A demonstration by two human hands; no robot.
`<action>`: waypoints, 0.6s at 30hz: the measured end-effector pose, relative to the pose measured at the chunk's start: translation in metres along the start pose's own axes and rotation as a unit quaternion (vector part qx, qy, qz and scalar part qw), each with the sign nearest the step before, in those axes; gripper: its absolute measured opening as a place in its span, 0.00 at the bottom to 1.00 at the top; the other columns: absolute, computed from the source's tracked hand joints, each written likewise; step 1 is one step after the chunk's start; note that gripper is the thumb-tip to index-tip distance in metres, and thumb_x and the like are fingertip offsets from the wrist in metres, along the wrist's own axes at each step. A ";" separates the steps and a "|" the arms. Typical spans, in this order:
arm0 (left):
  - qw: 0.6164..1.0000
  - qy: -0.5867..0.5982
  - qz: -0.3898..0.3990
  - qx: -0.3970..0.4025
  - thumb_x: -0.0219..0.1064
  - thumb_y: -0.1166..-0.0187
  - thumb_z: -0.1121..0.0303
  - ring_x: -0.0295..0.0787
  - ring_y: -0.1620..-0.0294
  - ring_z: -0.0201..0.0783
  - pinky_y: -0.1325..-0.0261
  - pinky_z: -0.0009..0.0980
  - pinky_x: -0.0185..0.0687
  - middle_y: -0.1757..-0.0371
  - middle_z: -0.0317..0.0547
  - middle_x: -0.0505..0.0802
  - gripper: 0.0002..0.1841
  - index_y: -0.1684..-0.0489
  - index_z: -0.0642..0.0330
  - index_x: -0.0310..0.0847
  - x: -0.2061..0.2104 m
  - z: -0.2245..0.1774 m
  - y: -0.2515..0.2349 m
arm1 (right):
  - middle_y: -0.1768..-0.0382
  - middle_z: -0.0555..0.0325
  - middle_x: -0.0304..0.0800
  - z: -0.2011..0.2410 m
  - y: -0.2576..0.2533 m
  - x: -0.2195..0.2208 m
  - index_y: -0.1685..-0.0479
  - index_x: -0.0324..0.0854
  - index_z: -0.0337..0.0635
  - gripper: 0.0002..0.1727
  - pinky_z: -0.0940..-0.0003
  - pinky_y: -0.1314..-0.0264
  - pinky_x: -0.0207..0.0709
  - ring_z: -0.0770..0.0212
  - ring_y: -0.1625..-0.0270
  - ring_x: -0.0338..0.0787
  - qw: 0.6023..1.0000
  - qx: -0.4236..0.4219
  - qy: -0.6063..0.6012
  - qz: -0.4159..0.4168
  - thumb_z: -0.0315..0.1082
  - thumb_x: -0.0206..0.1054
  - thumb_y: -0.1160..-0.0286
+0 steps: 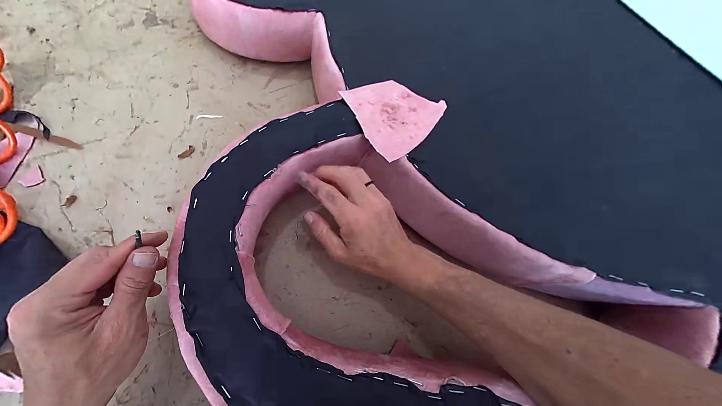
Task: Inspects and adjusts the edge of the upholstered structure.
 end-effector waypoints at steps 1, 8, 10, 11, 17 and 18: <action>1.000 0.001 0.002 0.002 0.58 0.11 0.54 0.86 0.68 0.23 0.68 0.20 0.83 0.57 0.33 0.92 0.19 0.42 0.59 0.87 0.000 0.000 0.001 | 0.30 0.45 0.84 0.002 -0.001 0.000 0.22 0.79 0.45 0.27 0.54 0.25 0.77 0.47 0.25 0.81 1.000 -0.014 0.017 -0.005 0.43 0.60 0.18; 1.000 -0.016 -0.004 0.014 0.59 0.11 0.55 0.86 0.70 0.23 0.69 0.20 0.82 0.59 0.33 0.92 0.18 0.43 0.57 0.88 -0.004 0.000 0.002 | 0.42 0.46 0.85 0.004 -0.008 0.026 0.07 0.60 0.46 0.38 0.53 0.41 0.78 0.45 0.35 0.82 0.997 -0.042 0.066 0.028 0.46 0.57 0.20; 1.000 -0.025 -0.004 0.011 0.59 0.11 0.56 0.87 0.69 0.24 0.68 0.21 0.83 0.56 0.34 0.93 0.17 0.42 0.56 0.88 -0.007 -0.001 0.002 | 0.43 0.46 0.84 0.004 -0.005 0.036 0.07 0.59 0.47 0.38 0.52 0.42 0.77 0.45 0.36 0.81 0.996 -0.053 0.071 0.032 0.46 0.54 0.19; 1.000 -0.028 -0.004 0.009 0.59 0.11 0.56 0.88 0.68 0.24 0.68 0.21 0.84 0.56 0.34 0.93 0.17 0.42 0.56 0.88 -0.007 -0.003 0.001 | 0.44 0.46 0.84 0.003 -0.004 0.039 0.07 0.59 0.47 0.37 0.52 0.42 0.76 0.44 0.37 0.80 0.995 -0.055 0.073 0.033 0.46 0.52 0.18; 0.999 -0.032 0.005 0.014 0.58 0.11 0.58 0.88 0.67 0.25 0.66 0.21 0.85 0.57 0.34 0.93 0.17 0.40 0.58 0.87 -0.005 -0.005 -0.002 | 0.45 0.44 0.83 0.003 -0.003 0.040 0.09 0.64 0.48 0.35 0.51 0.43 0.74 0.43 0.37 0.80 0.996 -0.063 0.066 0.020 0.45 0.51 0.17; 0.999 -0.032 0.003 0.012 0.58 0.11 0.58 0.88 0.67 0.24 0.66 0.20 0.85 0.57 0.34 0.93 0.17 0.40 0.58 0.87 -0.005 -0.005 -0.002 | 0.44 0.44 0.84 0.002 -0.002 0.037 0.09 0.63 0.46 0.35 0.52 0.39 0.75 0.43 0.36 0.80 0.997 -0.062 0.054 0.007 0.44 0.52 0.18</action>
Point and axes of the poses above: each hand's wrist, its own y-axis away from the middle knuckle, its own x-axis out of the palm, z = x × y, the point moved 10 cm from there along -y, towards the middle knuckle
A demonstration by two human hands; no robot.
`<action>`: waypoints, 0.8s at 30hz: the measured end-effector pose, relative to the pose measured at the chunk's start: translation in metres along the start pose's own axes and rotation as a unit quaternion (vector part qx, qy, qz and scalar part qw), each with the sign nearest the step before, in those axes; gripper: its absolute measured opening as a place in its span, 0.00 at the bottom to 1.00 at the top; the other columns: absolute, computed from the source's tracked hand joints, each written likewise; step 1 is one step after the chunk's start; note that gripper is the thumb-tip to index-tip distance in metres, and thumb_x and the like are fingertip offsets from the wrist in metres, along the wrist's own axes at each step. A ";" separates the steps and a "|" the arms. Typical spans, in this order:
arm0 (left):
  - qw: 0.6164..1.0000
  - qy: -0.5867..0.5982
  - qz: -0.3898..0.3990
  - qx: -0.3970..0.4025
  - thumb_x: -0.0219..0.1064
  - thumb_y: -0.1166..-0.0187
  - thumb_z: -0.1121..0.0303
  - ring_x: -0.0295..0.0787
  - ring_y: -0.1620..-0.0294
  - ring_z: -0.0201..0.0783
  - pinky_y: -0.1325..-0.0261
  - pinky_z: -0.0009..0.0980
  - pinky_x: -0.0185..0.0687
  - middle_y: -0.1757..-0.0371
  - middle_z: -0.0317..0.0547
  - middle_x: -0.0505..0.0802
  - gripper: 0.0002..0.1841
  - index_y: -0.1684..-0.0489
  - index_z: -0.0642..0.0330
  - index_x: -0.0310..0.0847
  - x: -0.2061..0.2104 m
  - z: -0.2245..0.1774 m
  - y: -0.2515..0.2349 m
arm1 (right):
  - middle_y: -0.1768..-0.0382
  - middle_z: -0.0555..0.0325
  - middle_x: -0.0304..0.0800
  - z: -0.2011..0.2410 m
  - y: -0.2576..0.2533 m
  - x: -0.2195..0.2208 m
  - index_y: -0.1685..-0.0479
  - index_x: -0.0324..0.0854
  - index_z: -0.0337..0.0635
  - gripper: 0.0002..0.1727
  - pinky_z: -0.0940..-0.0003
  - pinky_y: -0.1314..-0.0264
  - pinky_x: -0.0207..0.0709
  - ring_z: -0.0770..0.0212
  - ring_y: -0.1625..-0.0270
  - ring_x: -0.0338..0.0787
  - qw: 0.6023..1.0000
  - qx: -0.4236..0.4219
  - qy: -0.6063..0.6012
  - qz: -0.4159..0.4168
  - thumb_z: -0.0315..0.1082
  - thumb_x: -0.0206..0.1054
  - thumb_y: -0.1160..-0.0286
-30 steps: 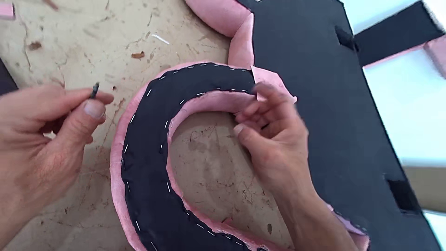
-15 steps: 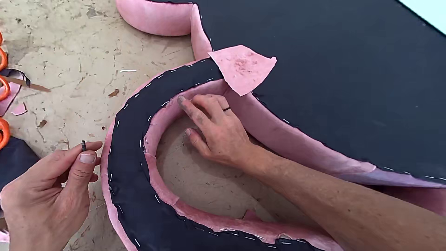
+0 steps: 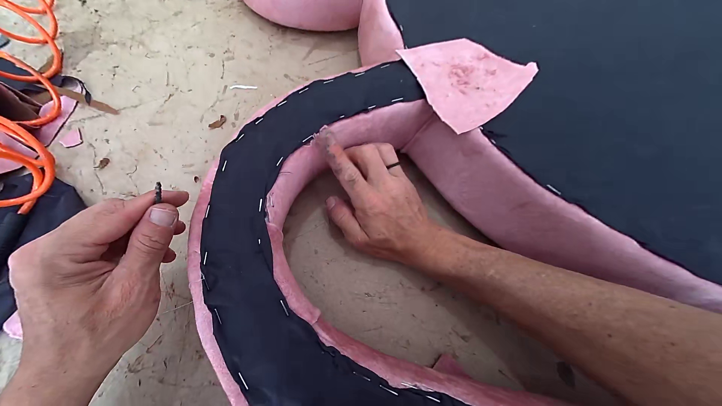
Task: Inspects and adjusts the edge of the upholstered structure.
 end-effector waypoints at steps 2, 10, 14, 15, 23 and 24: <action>1.000 -0.002 -0.004 -0.002 0.58 0.11 0.57 0.88 0.67 0.24 0.66 0.20 0.84 0.57 0.34 0.93 0.17 0.39 0.58 0.87 -0.001 0.002 0.000 | 0.43 0.42 0.86 0.000 0.001 -0.005 0.11 0.64 0.38 0.36 0.53 0.35 0.74 0.43 0.35 0.81 0.999 0.000 -0.014 -0.033 0.42 0.53 0.21; 1.000 0.000 -0.010 -0.003 0.58 0.11 0.57 0.88 0.67 0.24 0.66 0.20 0.84 0.58 0.33 0.93 0.17 0.40 0.57 0.87 -0.001 0.003 0.000 | 0.51 0.45 0.86 -0.013 -0.006 -0.017 0.13 0.65 0.32 0.35 0.56 0.46 0.74 0.48 0.48 0.82 0.995 0.028 -0.029 -0.089 0.39 0.55 0.22; 1.000 -0.004 -0.014 -0.001 0.59 0.11 0.57 0.88 0.67 0.24 0.65 0.21 0.85 0.57 0.33 0.93 0.16 0.40 0.56 0.88 -0.002 0.002 0.001 | 0.48 0.45 0.85 -0.022 -0.019 -0.030 0.16 0.73 0.43 0.32 0.54 0.40 0.72 0.47 0.43 0.81 0.995 0.040 -0.004 -0.089 0.39 0.55 0.22; 1.000 -0.007 -0.014 0.000 0.59 0.11 0.57 0.88 0.67 0.25 0.66 0.21 0.85 0.57 0.33 0.93 0.16 0.40 0.55 0.88 -0.002 0.003 0.001 | 0.50 0.47 0.83 -0.022 -0.022 -0.031 0.16 0.75 0.46 0.32 0.54 0.43 0.70 0.48 0.44 0.80 0.996 0.037 -0.002 -0.081 0.39 0.54 0.23; 1.000 -0.019 -0.017 0.005 0.59 0.11 0.55 0.88 0.67 0.26 0.67 0.22 0.84 0.58 0.34 0.93 0.17 0.40 0.55 0.88 -0.004 0.003 0.001 | 0.57 0.50 0.81 -0.007 -0.028 -0.027 0.21 0.81 0.55 0.30 0.54 0.49 0.68 0.49 0.50 0.78 0.999 -0.013 0.008 -0.031 0.38 0.52 0.25; 1.000 -0.018 -0.015 0.006 0.59 0.11 0.55 0.88 0.67 0.26 0.67 0.22 0.84 0.58 0.34 0.93 0.17 0.40 0.55 0.88 -0.004 0.003 0.002 | 0.56 0.50 0.81 -0.005 -0.027 -0.026 0.20 0.80 0.54 0.31 0.55 0.48 0.69 0.49 0.48 0.78 0.999 -0.017 0.003 -0.030 0.38 0.52 0.25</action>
Point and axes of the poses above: each hand's wrist, its own y-axis away from the middle knuckle, its own x-axis out of the palm, z = x × y, the point moved 10 cm from there along -y, towards the middle knuckle
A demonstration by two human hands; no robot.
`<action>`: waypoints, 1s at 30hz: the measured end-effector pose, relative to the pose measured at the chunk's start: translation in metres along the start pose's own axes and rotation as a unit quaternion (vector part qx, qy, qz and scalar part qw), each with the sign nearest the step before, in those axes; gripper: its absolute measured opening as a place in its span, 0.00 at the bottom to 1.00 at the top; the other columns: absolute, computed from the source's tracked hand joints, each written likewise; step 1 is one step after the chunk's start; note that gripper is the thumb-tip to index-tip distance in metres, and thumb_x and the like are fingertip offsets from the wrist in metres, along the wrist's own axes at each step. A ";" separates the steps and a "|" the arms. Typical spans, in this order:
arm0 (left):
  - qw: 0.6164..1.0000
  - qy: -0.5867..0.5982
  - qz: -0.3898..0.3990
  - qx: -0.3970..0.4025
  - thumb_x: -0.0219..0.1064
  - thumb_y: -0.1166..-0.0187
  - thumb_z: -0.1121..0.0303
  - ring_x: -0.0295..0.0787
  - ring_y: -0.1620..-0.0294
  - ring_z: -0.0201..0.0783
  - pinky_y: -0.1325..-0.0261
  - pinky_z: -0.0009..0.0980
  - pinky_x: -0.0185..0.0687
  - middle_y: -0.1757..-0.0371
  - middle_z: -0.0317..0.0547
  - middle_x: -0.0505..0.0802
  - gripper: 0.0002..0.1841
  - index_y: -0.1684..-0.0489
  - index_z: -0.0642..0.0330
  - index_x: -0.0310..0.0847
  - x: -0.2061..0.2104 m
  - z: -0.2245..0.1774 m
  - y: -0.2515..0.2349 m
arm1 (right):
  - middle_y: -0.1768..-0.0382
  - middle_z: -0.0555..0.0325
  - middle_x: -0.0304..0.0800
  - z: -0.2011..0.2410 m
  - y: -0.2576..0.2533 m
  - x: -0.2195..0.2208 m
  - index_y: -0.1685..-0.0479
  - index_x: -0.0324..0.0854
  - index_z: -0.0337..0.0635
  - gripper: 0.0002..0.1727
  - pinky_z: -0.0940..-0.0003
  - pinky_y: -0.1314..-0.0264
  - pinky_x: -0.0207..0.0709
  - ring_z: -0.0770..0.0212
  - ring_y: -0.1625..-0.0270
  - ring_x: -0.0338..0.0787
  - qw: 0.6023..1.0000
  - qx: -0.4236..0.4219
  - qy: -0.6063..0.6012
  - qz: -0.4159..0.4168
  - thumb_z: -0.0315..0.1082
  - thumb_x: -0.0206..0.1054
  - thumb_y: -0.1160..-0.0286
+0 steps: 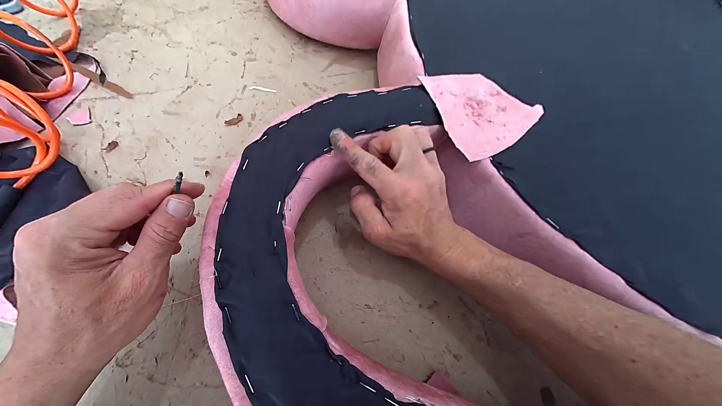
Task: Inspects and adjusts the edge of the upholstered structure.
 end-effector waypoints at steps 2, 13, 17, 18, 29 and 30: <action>1.000 0.001 0.001 0.000 0.59 0.11 0.55 0.88 0.67 0.26 0.67 0.22 0.84 0.58 0.34 0.92 0.17 0.39 0.55 0.88 0.000 0.001 0.000 | 0.53 0.50 0.82 -0.001 0.001 0.000 0.17 0.78 0.52 0.33 0.56 0.46 0.70 0.50 0.46 0.78 1.000 0.008 -0.019 0.002 0.37 0.52 0.27; 1.000 0.009 -0.005 -0.002 0.60 0.12 0.56 0.89 0.65 0.27 0.66 0.24 0.86 0.57 0.34 0.93 0.17 0.40 0.54 0.88 -0.001 0.004 0.001 | 0.52 0.48 0.83 0.012 0.017 0.015 0.12 0.69 0.44 0.36 0.56 0.49 0.70 0.49 0.48 0.79 1.000 0.013 0.006 0.021 0.38 0.51 0.25; 1.000 0.019 -0.006 0.002 0.60 0.12 0.56 0.89 0.66 0.28 0.67 0.25 0.86 0.57 0.35 0.93 0.17 0.40 0.55 0.88 0.000 0.007 0.002 | 0.51 0.46 0.83 0.012 0.023 0.011 0.13 0.67 0.35 0.36 0.57 0.46 0.70 0.49 0.48 0.78 1.000 0.008 -0.027 -0.001 0.37 0.50 0.25; 1.000 0.021 -0.005 0.001 0.60 0.12 0.56 0.89 0.66 0.28 0.67 0.25 0.86 0.57 0.35 0.93 0.17 0.39 0.55 0.88 0.000 0.008 0.002 | 0.51 0.45 0.83 0.011 0.026 0.008 0.14 0.68 0.33 0.35 0.57 0.46 0.70 0.50 0.48 0.79 0.999 0.008 -0.033 -0.012 0.37 0.50 0.25; 1.000 0.028 -0.005 -0.006 0.60 0.12 0.56 0.89 0.66 0.28 0.67 0.24 0.86 0.57 0.35 0.93 0.17 0.38 0.54 0.87 0.000 0.012 0.004 | 0.52 0.50 0.82 0.012 0.025 0.013 0.14 0.71 0.42 0.35 0.58 0.49 0.69 0.52 0.50 0.77 0.999 0.020 -0.036 0.021 0.36 0.50 0.26; 1.000 0.030 -0.005 -0.007 0.60 0.12 0.56 0.89 0.67 0.28 0.67 0.24 0.86 0.58 0.34 0.93 0.17 0.38 0.54 0.87 0.000 0.012 0.003 | 0.53 0.49 0.82 0.012 0.025 0.010 0.15 0.72 0.39 0.35 0.58 0.48 0.68 0.52 0.50 0.77 0.999 0.018 -0.044 0.014 0.36 0.50 0.26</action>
Point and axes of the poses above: each hand's wrist, its own y-axis away from the middle knuckle, its own x-axis out of the palm, z = x × y, the point moved 10 cm from there along -y, towards the middle knuckle
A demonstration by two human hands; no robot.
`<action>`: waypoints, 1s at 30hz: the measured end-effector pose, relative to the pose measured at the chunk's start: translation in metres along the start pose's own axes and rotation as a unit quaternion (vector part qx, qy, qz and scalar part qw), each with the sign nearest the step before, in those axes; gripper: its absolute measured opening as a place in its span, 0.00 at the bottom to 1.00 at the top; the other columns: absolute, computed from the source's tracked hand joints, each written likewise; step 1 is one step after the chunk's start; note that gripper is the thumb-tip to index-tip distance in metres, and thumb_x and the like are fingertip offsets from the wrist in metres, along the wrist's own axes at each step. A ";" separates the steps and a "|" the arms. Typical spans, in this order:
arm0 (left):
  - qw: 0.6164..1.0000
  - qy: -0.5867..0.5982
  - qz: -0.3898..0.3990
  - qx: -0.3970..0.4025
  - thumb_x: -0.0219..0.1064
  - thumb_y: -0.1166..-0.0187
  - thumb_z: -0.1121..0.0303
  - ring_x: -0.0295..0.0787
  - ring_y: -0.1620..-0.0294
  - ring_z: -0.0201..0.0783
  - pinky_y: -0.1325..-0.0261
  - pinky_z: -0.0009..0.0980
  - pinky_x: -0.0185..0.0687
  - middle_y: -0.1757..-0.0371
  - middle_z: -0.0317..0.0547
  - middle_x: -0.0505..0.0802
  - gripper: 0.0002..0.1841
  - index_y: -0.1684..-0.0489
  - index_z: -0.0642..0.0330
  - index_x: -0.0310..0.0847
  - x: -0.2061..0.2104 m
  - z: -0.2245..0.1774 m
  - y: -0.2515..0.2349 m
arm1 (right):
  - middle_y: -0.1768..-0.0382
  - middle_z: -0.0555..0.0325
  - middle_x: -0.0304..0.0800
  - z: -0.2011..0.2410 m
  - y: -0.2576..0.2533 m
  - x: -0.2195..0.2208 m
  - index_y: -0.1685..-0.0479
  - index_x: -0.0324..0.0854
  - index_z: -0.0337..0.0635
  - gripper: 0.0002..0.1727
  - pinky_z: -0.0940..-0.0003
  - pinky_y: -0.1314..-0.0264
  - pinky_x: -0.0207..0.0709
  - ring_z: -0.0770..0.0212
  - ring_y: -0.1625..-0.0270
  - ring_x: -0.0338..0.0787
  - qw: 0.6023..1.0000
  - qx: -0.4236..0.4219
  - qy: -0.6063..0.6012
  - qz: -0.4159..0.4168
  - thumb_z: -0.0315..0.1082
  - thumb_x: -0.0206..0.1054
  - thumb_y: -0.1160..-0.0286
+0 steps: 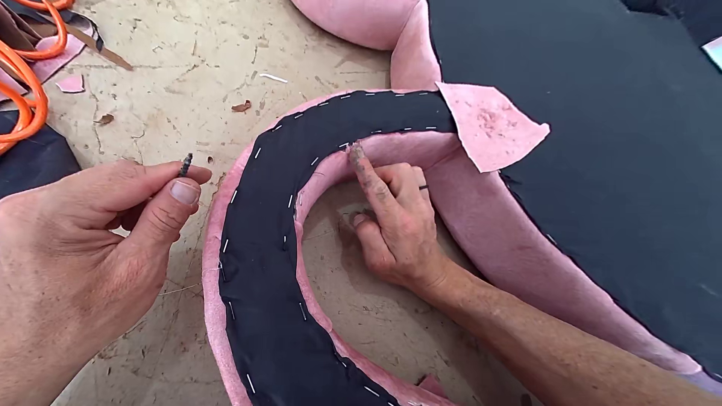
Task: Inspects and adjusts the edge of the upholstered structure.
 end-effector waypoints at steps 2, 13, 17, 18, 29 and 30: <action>1.000 0.006 -0.002 -0.005 0.60 0.12 0.56 0.89 0.67 0.27 0.67 0.24 0.86 0.58 0.34 0.93 0.17 0.38 0.54 0.87 0.000 0.000 0.000 | 0.52 0.47 0.84 -0.001 0.002 -0.006 0.18 0.74 0.36 0.34 0.58 0.46 0.70 0.51 0.48 0.79 1.000 -0.004 -0.009 -0.022 0.36 0.49 0.27; 1.000 0.022 -0.003 -0.003 0.60 0.12 0.58 0.88 0.67 0.27 0.66 0.23 0.86 0.58 0.35 0.93 0.16 0.39 0.56 0.87 0.000 0.000 0.000 | 0.51 0.47 0.84 -0.001 0.004 -0.005 0.18 0.74 0.36 0.34 0.58 0.46 0.71 0.51 0.48 0.79 1.000 -0.006 -0.011 -0.024 0.36 0.49 0.26; 1.000 0.026 -0.004 -0.003 0.60 0.12 0.58 0.88 0.68 0.27 0.67 0.22 0.85 0.59 0.34 0.92 0.16 0.39 0.57 0.88 0.001 0.000 -0.001 | 0.50 0.48 0.83 0.003 0.000 0.002 0.15 0.71 0.38 0.34 0.58 0.47 0.71 0.52 0.48 0.78 1.000 -0.002 -0.003 0.006 0.36 0.50 0.26; 1.000 0.028 -0.006 -0.004 0.60 0.12 0.58 0.88 0.69 0.26 0.67 0.22 0.85 0.59 0.34 0.92 0.17 0.39 0.57 0.88 0.001 0.000 -0.001 | 0.51 0.48 0.83 0.002 0.000 0.000 0.16 0.72 0.38 0.34 0.59 0.46 0.70 0.52 0.48 0.78 1.000 -0.003 -0.007 0.001 0.36 0.49 0.25; 0.999 -0.034 -0.013 0.009 0.61 0.13 0.57 0.88 0.65 0.25 0.65 0.23 0.85 0.58 0.36 0.92 0.16 0.43 0.56 0.90 -0.002 -0.015 -0.004 | 0.45 0.57 0.84 -0.030 -0.008 -0.035 0.16 0.67 0.35 0.31 0.75 0.54 0.82 0.69 0.54 0.85 0.944 0.159 -0.288 0.007 0.30 0.59 0.22; 0.999 -0.044 -0.020 0.007 0.61 0.13 0.57 0.87 0.64 0.24 0.64 0.22 0.85 0.55 0.36 0.91 0.15 0.44 0.54 0.91 -0.003 -0.022 -0.007 | 0.49 0.60 0.87 -0.036 -0.007 -0.042 0.19 0.68 0.40 0.29 0.74 0.58 0.85 0.69 0.59 0.87 0.896 0.225 -0.384 0.001 0.28 0.63 0.22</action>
Point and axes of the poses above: each hand's wrist, its own y-axis away from the middle knuckle, its own x-axis out of the palm, z = x × y, the point moved 10 cm from there along -y, towards the middle knuckle
